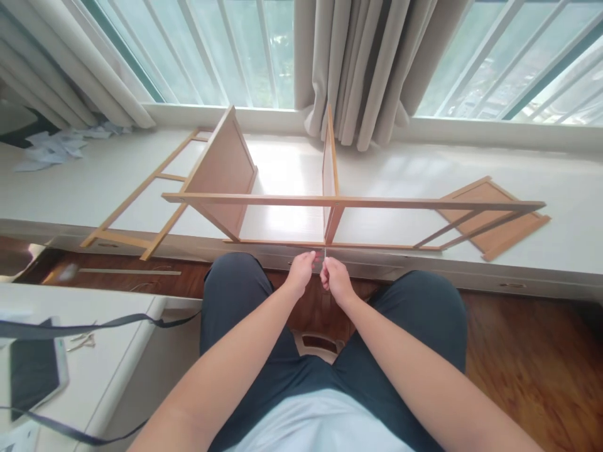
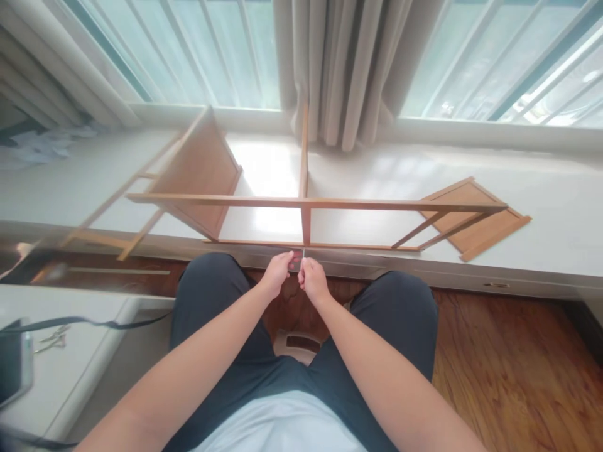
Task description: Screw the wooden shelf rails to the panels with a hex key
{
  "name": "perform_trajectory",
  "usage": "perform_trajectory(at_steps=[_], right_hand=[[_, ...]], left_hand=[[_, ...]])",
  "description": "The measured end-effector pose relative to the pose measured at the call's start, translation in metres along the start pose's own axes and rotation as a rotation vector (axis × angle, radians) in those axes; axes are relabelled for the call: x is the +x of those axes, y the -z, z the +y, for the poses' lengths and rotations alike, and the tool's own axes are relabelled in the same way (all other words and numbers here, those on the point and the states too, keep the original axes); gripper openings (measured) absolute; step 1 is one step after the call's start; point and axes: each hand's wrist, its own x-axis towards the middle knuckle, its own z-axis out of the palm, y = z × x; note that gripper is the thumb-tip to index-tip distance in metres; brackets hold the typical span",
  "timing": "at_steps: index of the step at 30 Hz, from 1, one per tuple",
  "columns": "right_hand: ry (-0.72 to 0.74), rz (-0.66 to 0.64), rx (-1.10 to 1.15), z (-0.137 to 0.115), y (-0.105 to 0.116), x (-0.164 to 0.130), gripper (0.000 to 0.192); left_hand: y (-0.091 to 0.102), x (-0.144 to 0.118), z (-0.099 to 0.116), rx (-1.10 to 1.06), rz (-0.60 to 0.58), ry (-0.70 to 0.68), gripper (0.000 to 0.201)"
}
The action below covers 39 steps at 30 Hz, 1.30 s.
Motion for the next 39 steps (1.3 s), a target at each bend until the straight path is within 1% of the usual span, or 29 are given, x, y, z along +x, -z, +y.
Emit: perform_trajectory(at_steps=[3,6,10,13,16,19,23,27,31,34,36,39], right_hand=[[-0.006,0.002,-0.008,0.000,-0.002,0.001,0.043],[-0.002,0.010,-0.007,-0.002,-0.005,0.001,0.042],[0.016,0.049,0.010,-0.004,-0.008,0.000,0.042],[0.037,0.063,0.034,-0.004,-0.010,0.002,0.044],[0.053,0.075,0.062,-0.001,-0.011,0.003,0.046],[0.064,0.101,0.079,0.003,-0.012,0.004,0.048],[0.059,0.134,0.058,0.004,-0.011,0.003,0.047],[0.056,0.164,-0.006,0.001,-0.006,0.001,0.047],[0.102,0.162,-0.130,-0.002,-0.004,-0.002,0.045],[0.176,0.170,-0.279,-0.003,-0.005,-0.006,0.042],[0.237,0.188,-0.395,-0.004,-0.005,-0.009,0.040],[0.287,0.224,-0.560,-0.005,-0.005,-0.013,0.038]], left_hand=[[0.012,-0.015,0.005,0.004,0.038,-0.046,0.031],[0.026,-0.039,0.005,-0.003,0.056,-0.077,0.036],[0.040,-0.071,-0.005,-0.010,0.089,-0.067,0.035],[0.043,-0.082,-0.017,-0.022,0.070,-0.077,0.032],[0.037,-0.077,-0.029,-0.045,0.070,-0.068,0.030],[0.025,-0.064,-0.035,-0.074,0.063,-0.056,0.030],[0.011,-0.043,-0.030,-0.121,0.063,-0.137,0.029],[0.003,-0.023,-0.020,-0.174,0.036,-0.137,0.034],[-0.012,-0.012,-0.021,-0.230,-0.027,-0.116,0.041],[-0.022,-0.009,-0.025,-0.275,-0.060,-0.101,0.046],[-0.026,-0.007,-0.026,-0.305,-0.066,-0.098,0.047],[-0.024,-0.004,-0.026,-0.335,-0.071,-0.094,0.046]])
